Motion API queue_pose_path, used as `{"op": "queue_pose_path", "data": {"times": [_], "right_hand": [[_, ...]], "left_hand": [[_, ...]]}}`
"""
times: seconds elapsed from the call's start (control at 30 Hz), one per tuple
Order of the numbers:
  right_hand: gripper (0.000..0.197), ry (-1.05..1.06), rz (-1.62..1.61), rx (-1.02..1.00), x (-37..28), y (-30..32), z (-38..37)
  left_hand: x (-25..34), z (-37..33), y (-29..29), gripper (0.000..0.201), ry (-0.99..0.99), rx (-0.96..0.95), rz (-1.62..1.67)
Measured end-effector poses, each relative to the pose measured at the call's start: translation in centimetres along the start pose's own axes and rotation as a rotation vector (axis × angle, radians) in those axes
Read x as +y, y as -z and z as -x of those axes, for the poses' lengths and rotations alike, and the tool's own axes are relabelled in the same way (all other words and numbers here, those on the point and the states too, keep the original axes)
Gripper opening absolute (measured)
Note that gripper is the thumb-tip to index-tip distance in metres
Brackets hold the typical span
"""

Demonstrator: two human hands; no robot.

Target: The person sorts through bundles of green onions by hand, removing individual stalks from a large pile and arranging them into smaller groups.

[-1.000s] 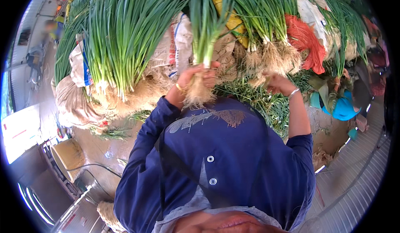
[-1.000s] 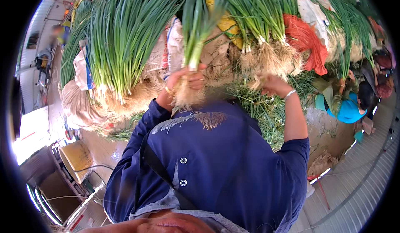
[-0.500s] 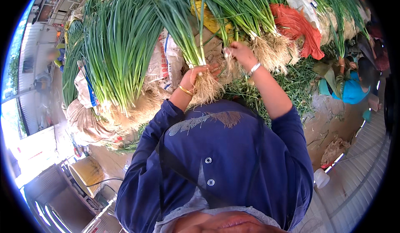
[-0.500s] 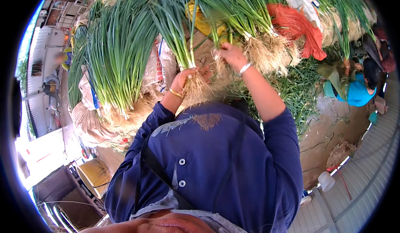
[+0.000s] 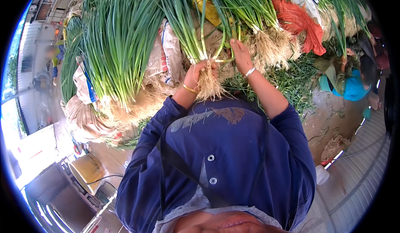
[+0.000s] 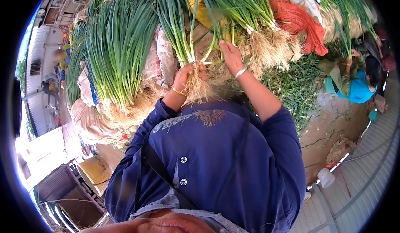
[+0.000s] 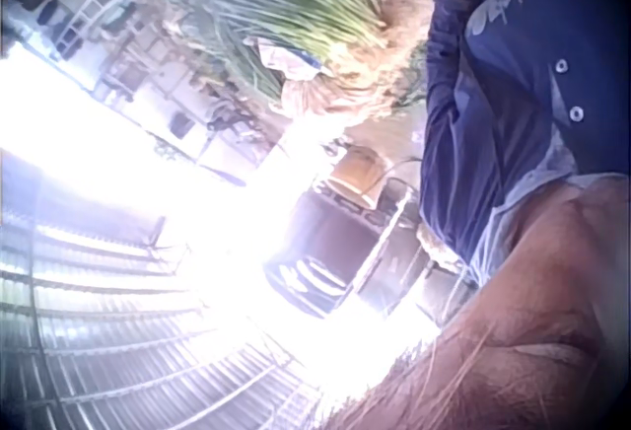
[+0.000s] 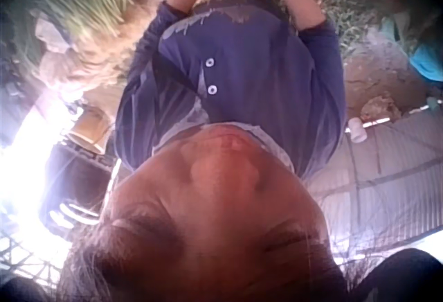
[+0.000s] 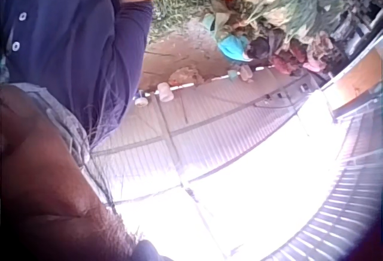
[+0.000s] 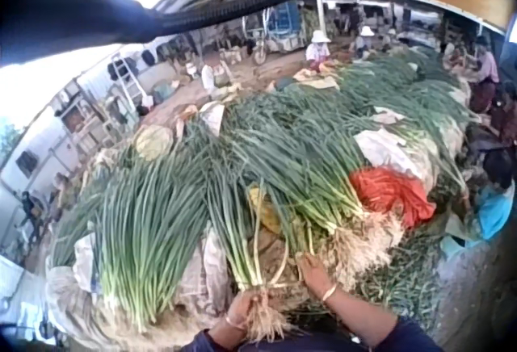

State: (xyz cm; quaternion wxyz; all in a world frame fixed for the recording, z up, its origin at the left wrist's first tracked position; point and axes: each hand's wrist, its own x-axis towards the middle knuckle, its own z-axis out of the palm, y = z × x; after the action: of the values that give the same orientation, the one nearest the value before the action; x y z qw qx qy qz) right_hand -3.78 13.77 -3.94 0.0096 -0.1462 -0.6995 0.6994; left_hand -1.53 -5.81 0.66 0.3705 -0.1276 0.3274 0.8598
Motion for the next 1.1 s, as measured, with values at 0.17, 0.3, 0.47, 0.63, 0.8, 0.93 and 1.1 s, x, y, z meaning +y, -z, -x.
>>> {"op": "queue_pose_path", "data": {"times": [0.17, 0.3, 0.47, 0.63, 0.8, 0.93, 1.1], "right_hand": [[0.038, -0.040, -0.254, 0.101, -0.5, -0.1, 2.4], [0.038, 0.005, -0.170, 0.263, -1.3, -0.4, -1.6], [0.027, 0.298, 0.445, 0.067, -3.6, -0.6, 1.0], [0.021, 0.636, 0.506, -0.100, -5.3, 0.3, 7.0], [0.032, 0.244, -0.331, 0.132, -7.3, -1.1, 4.6], [0.026, -0.311, -1.073, -0.154, -6.7, -0.4, 4.6], [0.038, -0.412, -1.008, -0.595, -5.1, 4.1, 5.7]], "left_hand": [[-1.3, -0.2, 0.4, 0.026, 0.103, -0.179, 0.212], [-1.2, 0.1, -2.4, 0.031, 0.296, -0.106, 0.013], [-0.9, 0.0, -2.8, 0.030, 0.073, -0.154, 0.116], [-0.6, 0.0, -2.4, 0.024, -0.013, -0.108, 0.206], [-2.1, -0.5, -2.3, 0.029, 0.087, -0.024, 0.188], [-2.0, -1.1, -1.2, 0.027, 0.129, -0.069, 0.218], [-1.4, -0.8, -2.0, 0.026, 0.067, -0.083, 0.262]]}}
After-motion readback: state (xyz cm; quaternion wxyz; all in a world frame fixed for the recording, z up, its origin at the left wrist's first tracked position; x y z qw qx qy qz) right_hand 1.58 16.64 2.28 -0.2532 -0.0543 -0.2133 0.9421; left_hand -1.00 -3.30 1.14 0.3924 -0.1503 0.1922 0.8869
